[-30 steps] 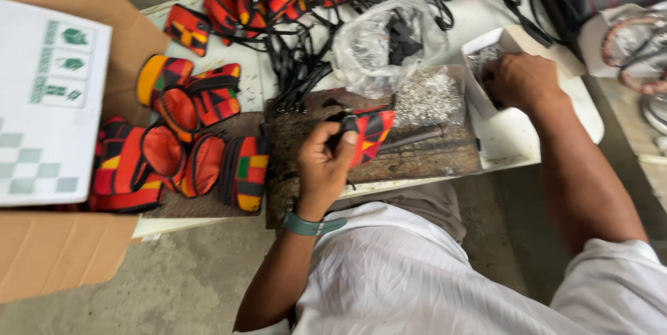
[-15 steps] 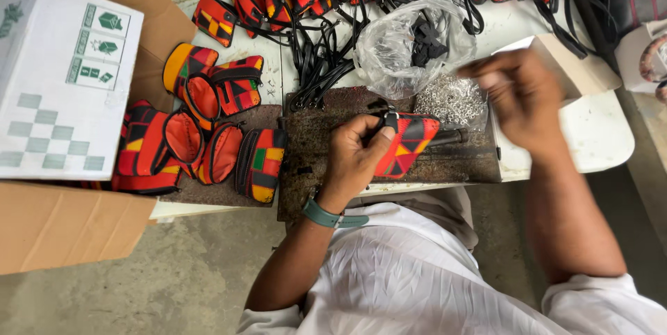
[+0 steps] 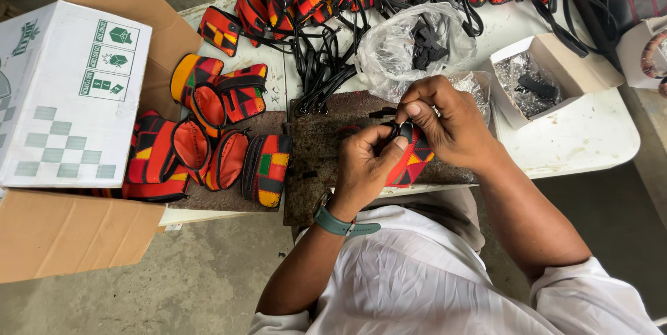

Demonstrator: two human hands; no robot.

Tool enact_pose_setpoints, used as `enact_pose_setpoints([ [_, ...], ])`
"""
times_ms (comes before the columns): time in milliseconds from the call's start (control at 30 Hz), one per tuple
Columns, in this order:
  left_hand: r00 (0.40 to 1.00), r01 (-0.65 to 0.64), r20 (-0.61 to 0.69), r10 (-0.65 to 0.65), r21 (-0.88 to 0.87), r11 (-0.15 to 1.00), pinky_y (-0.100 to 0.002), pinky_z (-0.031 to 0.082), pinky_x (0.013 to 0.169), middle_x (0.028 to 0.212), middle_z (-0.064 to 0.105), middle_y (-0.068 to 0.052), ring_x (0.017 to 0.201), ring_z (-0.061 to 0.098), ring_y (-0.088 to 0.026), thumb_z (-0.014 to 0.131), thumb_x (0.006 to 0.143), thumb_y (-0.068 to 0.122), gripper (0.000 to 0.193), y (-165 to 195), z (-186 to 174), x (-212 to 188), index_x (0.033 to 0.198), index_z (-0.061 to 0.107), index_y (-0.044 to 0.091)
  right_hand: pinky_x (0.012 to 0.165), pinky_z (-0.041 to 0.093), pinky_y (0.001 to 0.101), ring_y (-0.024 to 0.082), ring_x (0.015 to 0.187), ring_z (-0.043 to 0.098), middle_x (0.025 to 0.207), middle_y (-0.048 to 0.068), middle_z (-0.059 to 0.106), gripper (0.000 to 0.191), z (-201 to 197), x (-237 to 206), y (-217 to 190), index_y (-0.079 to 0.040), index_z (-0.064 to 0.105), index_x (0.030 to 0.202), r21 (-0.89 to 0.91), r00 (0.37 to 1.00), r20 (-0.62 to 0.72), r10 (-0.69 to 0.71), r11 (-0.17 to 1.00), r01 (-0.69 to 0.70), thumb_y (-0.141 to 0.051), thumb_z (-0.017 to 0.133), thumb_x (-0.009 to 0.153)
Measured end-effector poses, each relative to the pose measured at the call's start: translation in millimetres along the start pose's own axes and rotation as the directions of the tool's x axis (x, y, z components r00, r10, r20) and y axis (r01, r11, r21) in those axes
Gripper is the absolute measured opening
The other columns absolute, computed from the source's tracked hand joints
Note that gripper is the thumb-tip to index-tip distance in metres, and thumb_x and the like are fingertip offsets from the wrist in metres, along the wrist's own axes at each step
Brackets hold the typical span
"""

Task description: The person attaches black strap hardware to small colorful fabric coin purses, one at a time. They thread the strap end through a metal ring on each purse, secure it, and occasionally tap the fastener with a hammer, placing finished purses on the table.

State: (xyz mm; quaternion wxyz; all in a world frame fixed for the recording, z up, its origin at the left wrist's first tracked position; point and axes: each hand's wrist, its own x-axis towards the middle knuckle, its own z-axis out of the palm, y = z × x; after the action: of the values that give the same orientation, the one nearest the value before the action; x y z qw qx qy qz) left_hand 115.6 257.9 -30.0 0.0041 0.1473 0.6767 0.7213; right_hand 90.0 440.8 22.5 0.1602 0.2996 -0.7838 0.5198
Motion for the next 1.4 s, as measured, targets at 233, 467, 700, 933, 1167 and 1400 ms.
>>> enact_pose_setpoints([
  [233, 0.999, -0.032, -0.041, 0.031, -0.01, 0.999, -0.019, 0.042, 0.064, 0.081, 0.059, 0.008, 0.074, 0.047, 0.001, 0.071, 0.1, 0.011, 0.013, -8.1, -5.5, -1.2, 0.098, 0.068, -0.001, 0.074, 0.053, 0.0267, 0.015, 0.083, 0.071, 0.09, 0.008, 0.072, 0.014, 1.1, 2.3, 0.9, 0.0, 0.058, 0.106, -0.013, 0.997, -0.083, -0.006, 1.0, 0.005, -0.013, 0.063, 0.108],
  [467, 0.984, -0.062, -0.171, 0.046, -0.092, 0.994, -0.018, 0.036, 0.059, 0.079, 0.058, 0.009, 0.069, 0.044, 0.002, 0.067, 0.101, 0.01, 0.01, -14.0, -17.8, 6.8, 0.1, 0.068, 0.0, 0.073, 0.052, 0.0213, 0.009, 0.083, 0.065, 0.097, 0.007, 0.069, 0.005, -7.1, -22.7, -13.4, 0.001, 0.068, 0.104, 0.179, 0.951, -0.31, -0.001, 0.982, 0.06, 0.003, 0.068, 0.1],
  [700, 0.982, -0.091, -0.172, 0.084, -0.037, 0.995, -0.017, 0.036, 0.061, 0.081, 0.058, 0.009, 0.071, 0.043, 0.002, 0.067, 0.102, 0.01, 0.01, -5.7, -15.0, 8.4, 0.103, 0.07, 0.001, 0.081, 0.052, 0.024, 0.012, 0.09, 0.064, 0.104, 0.007, 0.07, 0.008, 6.4, -28.7, -24.0, 0.001, 0.065, 0.102, 0.162, 0.967, -0.19, 0.169, 0.977, -0.139, 0.002, 0.072, 0.098],
  [933, 0.985, -0.086, -0.151, 0.089, 0.026, 0.996, -0.018, 0.039, 0.055, 0.078, 0.061, 0.007, 0.066, 0.047, 0.002, 0.068, 0.098, 0.008, 0.009, 2.5, -15.2, 4.6, 0.1, 0.068, 0.0, 0.085, 0.055, 0.0291, 0.02, 0.094, 0.068, 0.103, 0.013, 0.068, 0.012, 15.0, -28.2, -32.3, 0.0, 0.064, 0.101, -0.099, 0.981, -0.187, -0.059, 0.994, 0.041, -0.001, 0.075, 0.097],
  [1167, 0.976, -0.195, -0.074, 0.207, 0.144, 0.97, -0.023, 0.04, 0.06, 0.078, 0.057, 0.004, 0.071, 0.047, -0.002, 0.068, 0.104, 0.016, 0.017, 20.7, -15.1, -1.9, 0.105, 0.068, -0.001, 0.085, 0.059, 0.0307, 0.021, 0.096, 0.075, 0.103, 0.014, 0.073, 0.042, 30.3, -31.8, -17.2, 0.001, 0.045, 0.114, -0.199, 0.952, -0.258, -0.167, 0.973, 0.117, 0.0, 0.082, 0.093],
  [1400, 0.918, -0.384, 0.031, 0.396, 0.327, 0.863, -0.031, 0.049, 0.068, 0.091, 0.064, -0.009, 0.075, 0.06, -0.018, 0.064, 0.107, 0.016, 0.02, 42.5, -18.5, -5.1, 0.11, 0.064, -0.003, 0.089, 0.06, 0.0317, 0.021, 0.098, 0.075, 0.103, 0.016, 0.073, 0.045, 33.5, -38.5, -9.3, 0.001, 0.043, 0.114, -0.102, 0.947, -0.296, -0.125, 0.99, 0.099, 0.002, 0.082, 0.092],
])
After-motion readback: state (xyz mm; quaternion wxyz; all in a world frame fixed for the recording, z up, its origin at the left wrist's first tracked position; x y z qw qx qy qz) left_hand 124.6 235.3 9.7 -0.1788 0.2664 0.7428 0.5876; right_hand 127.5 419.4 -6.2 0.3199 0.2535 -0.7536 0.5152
